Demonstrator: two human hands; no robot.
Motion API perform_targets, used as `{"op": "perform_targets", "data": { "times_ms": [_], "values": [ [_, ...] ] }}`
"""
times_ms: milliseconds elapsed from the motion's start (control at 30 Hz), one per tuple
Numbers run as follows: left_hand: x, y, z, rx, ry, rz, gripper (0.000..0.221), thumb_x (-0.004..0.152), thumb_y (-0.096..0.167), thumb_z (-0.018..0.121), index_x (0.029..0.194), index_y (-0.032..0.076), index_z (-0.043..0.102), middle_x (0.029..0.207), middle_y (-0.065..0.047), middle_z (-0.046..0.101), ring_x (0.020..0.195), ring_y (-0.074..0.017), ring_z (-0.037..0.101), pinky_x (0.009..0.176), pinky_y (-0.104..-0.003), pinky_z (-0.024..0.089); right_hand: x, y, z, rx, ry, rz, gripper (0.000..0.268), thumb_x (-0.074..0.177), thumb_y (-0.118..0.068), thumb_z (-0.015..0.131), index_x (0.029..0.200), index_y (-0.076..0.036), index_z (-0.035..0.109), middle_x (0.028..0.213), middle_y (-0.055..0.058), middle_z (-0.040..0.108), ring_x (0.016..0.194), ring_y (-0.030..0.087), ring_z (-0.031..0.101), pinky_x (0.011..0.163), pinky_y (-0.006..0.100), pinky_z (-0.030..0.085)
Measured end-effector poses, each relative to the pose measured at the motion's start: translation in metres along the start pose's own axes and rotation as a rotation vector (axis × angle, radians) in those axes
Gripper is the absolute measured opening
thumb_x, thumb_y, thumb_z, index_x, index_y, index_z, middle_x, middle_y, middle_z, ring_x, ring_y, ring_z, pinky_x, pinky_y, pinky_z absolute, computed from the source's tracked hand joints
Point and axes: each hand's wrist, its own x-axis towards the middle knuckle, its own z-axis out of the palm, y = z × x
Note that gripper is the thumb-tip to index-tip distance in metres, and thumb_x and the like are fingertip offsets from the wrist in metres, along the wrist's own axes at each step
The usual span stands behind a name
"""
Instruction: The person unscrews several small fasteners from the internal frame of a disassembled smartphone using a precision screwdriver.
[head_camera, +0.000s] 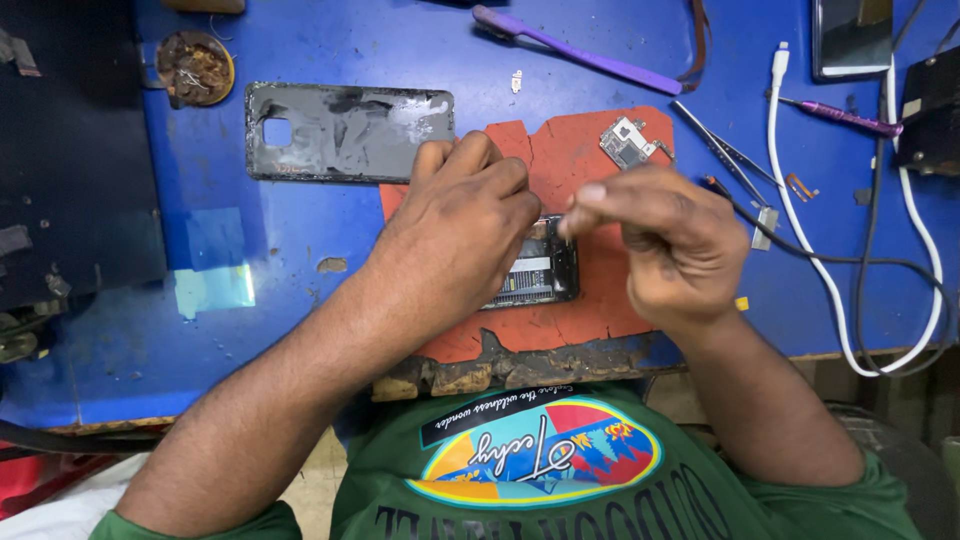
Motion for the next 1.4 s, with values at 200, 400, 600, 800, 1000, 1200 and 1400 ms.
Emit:
{"op": "perform_targets", "data": {
  "times_ms": [200,400,600,800,1000,1200,1400],
  "values": [
    [-0.001,0.001,-0.001,-0.019,0.002,-0.003,0.008,0.087,0.011,0.068,0.089,0.006,0.074,0.096,-0.006,0.062,0.102,-0.0268,0.054,0.090,-0.044,0.038,-0.001,0.000,-0.001,-0.047,-0.041,-0.107,0.049,0.084,0.028,0.046,0.118,-0.004,0.063,0.100,0.010,0.064,0.090,0.020,0.069,0.083,0.033,0.060],
    [-0.001,0.002,-0.001,-0.006,-0.001,-0.008,0.008,0.088,0.010,0.067,0.090,0.007,0.074,0.096,-0.006,0.062,0.102,-0.0266,0.054,0.091,-0.044,0.038,-0.001,0.000,0.000,-0.102,-0.033,-0.149,0.050,0.082,0.028,0.050,0.119,-0.004,0.062,0.101,0.011,0.065,0.091,0.021,0.069,0.083,0.033,0.060],
    [0.000,0.001,-0.001,-0.007,0.003,-0.004,0.008,0.087,0.011,0.068,0.089,0.007,0.074,0.095,-0.006,0.062,0.103,-0.0269,0.054,0.091,-0.045,0.038,-0.003,0.001,0.000,-0.187,-0.054,-0.165,0.055,0.088,0.032,0.060,0.128,-0.005,0.060,0.107,0.009,0.065,0.094,0.019,0.070,0.075,0.027,0.060],
    [-0.001,0.002,0.000,-0.014,0.012,-0.012,0.008,0.090,0.011,0.068,0.093,0.006,0.074,0.097,-0.005,0.063,0.104,-0.0259,0.054,0.092,-0.044,0.038,-0.014,0.006,-0.003,-0.238,-0.003,-0.158,0.054,0.088,0.027,0.065,0.131,-0.005,0.064,0.109,0.013,0.064,0.085,0.016,0.067,0.072,0.022,0.061],
    [0.001,0.002,0.006,-0.057,0.015,-0.016,0.015,0.089,0.013,0.070,0.102,0.007,0.073,0.099,-0.006,0.062,0.103,-0.0280,0.054,0.093,-0.045,0.038,-0.020,0.007,-0.008,-0.214,0.089,-0.185,0.052,0.099,0.023,0.066,0.142,-0.005,0.056,0.110,0.012,0.064,0.095,0.020,0.074,0.084,0.028,0.067],
    [0.003,0.008,0.014,-0.058,0.019,0.020,0.011,0.091,0.015,0.070,0.100,0.008,0.070,0.101,-0.005,0.060,0.103,-0.0267,0.054,0.090,-0.045,0.038,-0.024,0.007,-0.010,-0.158,0.167,-0.188,0.045,0.103,0.013,0.068,0.141,-0.006,0.054,0.108,0.012,0.064,0.094,0.020,0.074,0.084,0.030,0.068],
    [0.007,0.013,0.016,0.196,-0.033,0.104,0.007,0.088,0.014,0.065,0.091,0.008,0.065,0.094,-0.007,0.056,0.097,-0.0256,0.054,0.087,-0.044,0.039,-0.034,0.012,-0.017,-0.060,0.292,-0.146,0.043,0.109,0.002,0.072,0.146,-0.009,0.055,0.112,0.009,0.065,0.098,0.019,0.075,0.087,0.030,0.069]
  ]
}}
